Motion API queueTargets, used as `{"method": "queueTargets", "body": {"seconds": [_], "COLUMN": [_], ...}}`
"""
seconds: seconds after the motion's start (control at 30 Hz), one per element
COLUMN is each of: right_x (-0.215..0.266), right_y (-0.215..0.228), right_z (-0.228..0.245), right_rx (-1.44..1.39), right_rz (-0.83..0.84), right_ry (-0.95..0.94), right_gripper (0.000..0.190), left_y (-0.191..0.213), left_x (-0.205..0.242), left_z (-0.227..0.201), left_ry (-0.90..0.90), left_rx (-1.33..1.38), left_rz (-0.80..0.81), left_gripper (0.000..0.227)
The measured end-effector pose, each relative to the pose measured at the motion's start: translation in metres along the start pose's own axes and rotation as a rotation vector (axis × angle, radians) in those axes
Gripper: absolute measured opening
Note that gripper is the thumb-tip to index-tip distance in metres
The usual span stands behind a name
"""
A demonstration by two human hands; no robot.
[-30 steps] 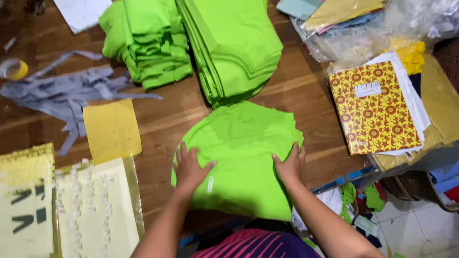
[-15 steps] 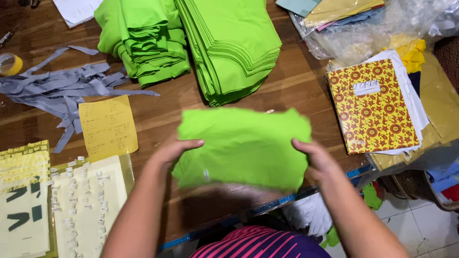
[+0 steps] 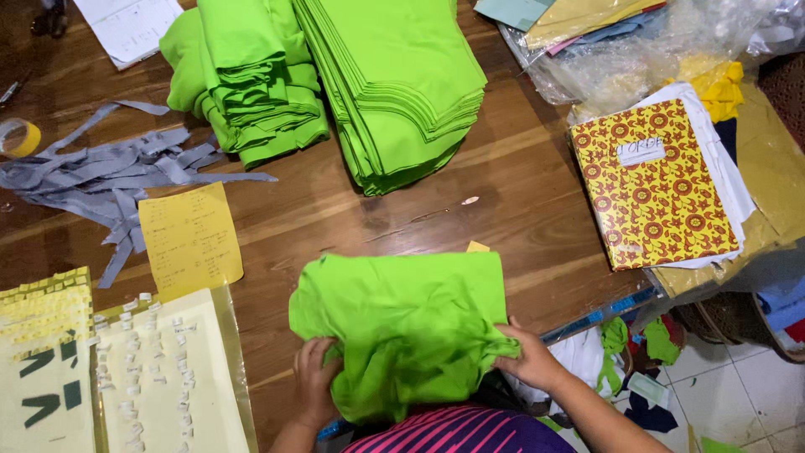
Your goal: The person folds a lime green shirt on a wooden table, smoothing the fabric and aligning the edges. They then attach a small white tag to the collar area of the folded shirt and place it on a stack of similar shirts.
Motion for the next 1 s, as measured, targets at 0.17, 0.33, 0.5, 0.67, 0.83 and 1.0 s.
{"method": "queueTargets", "body": {"seconds": [0.17,0.33,0.5,0.67,0.83,1.0], "right_x": [-0.019,-0.041,-0.023,-0.076,-0.067,-0.117], "right_y": [0.025,0.064,0.063,-0.049,-0.063,-0.025], "right_z": [-0.023,0.03,0.215,0.231,0.217,0.222], "right_rx": [-0.291,-0.015,0.508,0.962,1.026,0.821], "right_rz": [-0.26,-0.45,-0.809,0.263,0.207,0.184], "right_ry": [-0.088,-0.469,0.304,0.41,0.352,0.236], "right_gripper": [0.029,0.047,0.035,0.108,0.097,0.084], "left_y": [-0.003,0.001,0.002,-0.01,0.005,0.034], "left_x": [-0.027,-0.061,-0.064,-0.071,-0.053,-0.088], "left_z": [0.011,-0.009,-0.032,-0.035,-0.097,-0.096], "left_ry": [-0.418,0.007,0.147,0.21,0.563,0.478], "left_rx": [-0.303,-0.234,-0.318,0.187,0.542,0.586], "left_rz": [-0.024,0.101,0.2,0.288,0.295,0.19], "left_gripper": [0.037,0.042,0.062,0.055,0.054,0.043]}}
Point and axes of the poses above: each hand's wrist, its own x-axis away from the middle knuckle, its own y-axis out of the back of the hand, z = x × y, the point moved 9 cm from there along -x, towards the middle knuckle, and after that the axes turned 9 degrees about x, right-handed, at the moved point
